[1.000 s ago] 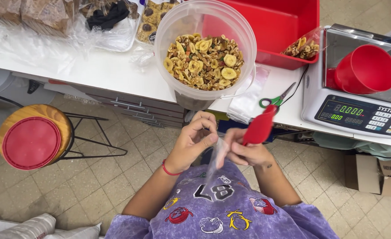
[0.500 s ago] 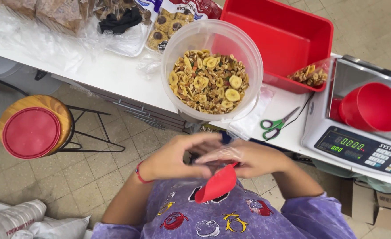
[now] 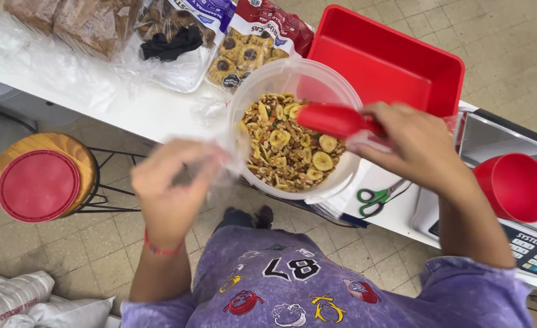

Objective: Scooping dried fruit and nut mix into small plastic bags and weighing them on a digital scale

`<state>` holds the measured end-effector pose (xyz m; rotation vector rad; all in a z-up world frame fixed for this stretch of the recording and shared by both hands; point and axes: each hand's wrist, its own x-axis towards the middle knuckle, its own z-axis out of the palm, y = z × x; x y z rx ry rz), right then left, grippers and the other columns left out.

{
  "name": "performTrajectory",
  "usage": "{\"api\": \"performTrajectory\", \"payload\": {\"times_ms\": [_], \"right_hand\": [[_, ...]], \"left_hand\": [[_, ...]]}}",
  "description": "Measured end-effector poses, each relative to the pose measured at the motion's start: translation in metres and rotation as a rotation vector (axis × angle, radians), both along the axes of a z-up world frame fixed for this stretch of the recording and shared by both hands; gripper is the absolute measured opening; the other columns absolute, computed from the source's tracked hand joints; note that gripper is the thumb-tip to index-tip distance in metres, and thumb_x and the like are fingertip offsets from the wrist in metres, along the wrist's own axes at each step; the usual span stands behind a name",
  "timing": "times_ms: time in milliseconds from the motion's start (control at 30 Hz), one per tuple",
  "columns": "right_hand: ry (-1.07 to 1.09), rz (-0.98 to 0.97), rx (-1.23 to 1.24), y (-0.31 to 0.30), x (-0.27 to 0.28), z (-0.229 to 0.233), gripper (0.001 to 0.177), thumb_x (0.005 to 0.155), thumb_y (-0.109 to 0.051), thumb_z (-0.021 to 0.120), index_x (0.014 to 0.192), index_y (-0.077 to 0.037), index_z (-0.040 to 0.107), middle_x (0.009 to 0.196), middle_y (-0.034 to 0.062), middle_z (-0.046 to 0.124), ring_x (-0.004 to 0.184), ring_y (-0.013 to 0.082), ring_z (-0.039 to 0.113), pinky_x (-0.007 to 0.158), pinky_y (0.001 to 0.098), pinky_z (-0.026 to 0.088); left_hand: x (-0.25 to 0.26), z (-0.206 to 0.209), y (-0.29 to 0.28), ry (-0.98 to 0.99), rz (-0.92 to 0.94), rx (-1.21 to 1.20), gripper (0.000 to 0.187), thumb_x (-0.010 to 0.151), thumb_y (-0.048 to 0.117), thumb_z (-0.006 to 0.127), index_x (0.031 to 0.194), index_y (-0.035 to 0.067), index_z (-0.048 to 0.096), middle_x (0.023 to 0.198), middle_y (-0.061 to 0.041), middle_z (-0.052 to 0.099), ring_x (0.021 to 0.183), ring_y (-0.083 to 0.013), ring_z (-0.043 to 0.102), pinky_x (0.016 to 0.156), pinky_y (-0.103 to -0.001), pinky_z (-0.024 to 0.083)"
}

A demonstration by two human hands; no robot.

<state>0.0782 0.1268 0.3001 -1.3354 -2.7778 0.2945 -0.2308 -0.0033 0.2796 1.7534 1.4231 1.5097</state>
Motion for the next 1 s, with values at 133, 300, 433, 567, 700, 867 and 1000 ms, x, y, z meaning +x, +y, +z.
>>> {"api": "performTrajectory", "payload": {"times_ms": [133,300,433,567,700,867,1000], "right_hand": [[-0.421,0.211,0.575,0.031,-0.042,-0.030,0.034,0.097,-0.038,0.049,0.118,-0.013,0.061,0.091,-0.0009,0.060,0.084,0.0209,0.050,0.067,0.0355,0.039],[-0.636,0.275,0.891,0.053,-0.082,-0.064,0.016,0.096,-0.030,0.054,0.103,-0.019,0.065,0.083,-0.0106,0.055,0.082,0.0117,0.041,0.066,0.0271,0.029],[-0.415,0.299,0.658,0.059,-0.096,-0.070,0.004,0.089,-0.009,0.061,0.091,-0.012,0.062,0.081,0.0001,0.053,0.087,0.0219,0.044,0.073,0.0370,0.029],[-0.352,0.328,0.522,0.059,-0.083,-0.083,0.008,0.085,-0.016,0.060,0.078,-0.015,0.061,0.069,-0.0015,0.052,0.081,0.0219,0.043,0.074,0.0375,0.028],[-0.361,0.299,0.532,0.059,-0.084,-0.088,0.004,0.086,-0.017,0.059,0.084,-0.015,0.061,0.071,-0.0008,0.052,0.082,0.0206,0.044,0.073,0.0369,0.028],[-0.304,0.298,0.538,0.067,-0.102,-0.101,0.025,0.077,-0.009,0.057,0.100,-0.015,0.066,0.104,0.0037,0.073,0.102,0.0258,0.068,0.100,0.0403,0.043],[-0.484,0.362,0.430,0.057,-0.090,-0.085,0.016,0.074,-0.016,0.062,0.089,-0.021,0.064,0.086,-0.0070,0.072,0.093,0.0213,0.059,0.080,0.0375,0.037]], "left_hand": [[-0.012,-0.025,0.073,-0.012,0.051,0.423,0.010,0.089,-0.003,0.073,0.097,0.000,0.067,0.097,-0.014,0.069,0.093,-0.0252,0.066,0.090,-0.038,0.051],[0.012,-0.052,0.131,-0.174,-0.135,0.332,0.020,0.086,0.004,0.076,0.102,0.010,0.067,0.109,-0.006,0.067,0.110,-0.0224,0.060,0.108,-0.040,0.046],[0.013,-0.049,0.137,-0.304,-0.209,0.224,0.002,0.092,0.010,0.068,0.094,0.010,0.068,0.095,-0.007,0.069,0.097,-0.0233,0.063,0.098,-0.043,0.043],[0.008,-0.051,0.138,-0.307,-0.269,0.171,0.002,0.093,0.009,0.066,0.095,0.010,0.067,0.092,-0.005,0.068,0.093,-0.0201,0.063,0.092,-0.039,0.045],[0.005,-0.053,0.139,-0.324,-0.258,0.148,0.002,0.095,0.013,0.065,0.095,0.011,0.067,0.090,-0.004,0.067,0.091,-0.0195,0.062,0.090,-0.037,0.046],[0.003,-0.047,0.135,-0.247,-0.242,0.124,0.005,0.092,0.003,0.065,0.091,0.008,0.063,0.094,-0.002,0.065,0.092,-0.0193,0.058,0.087,-0.031,0.044],[0.004,-0.048,0.136,-0.225,-0.243,0.125,0.005,0.092,0.007,0.065,0.090,0.009,0.062,0.092,-0.002,0.064,0.089,-0.0183,0.057,0.083,-0.030,0.043]]}}
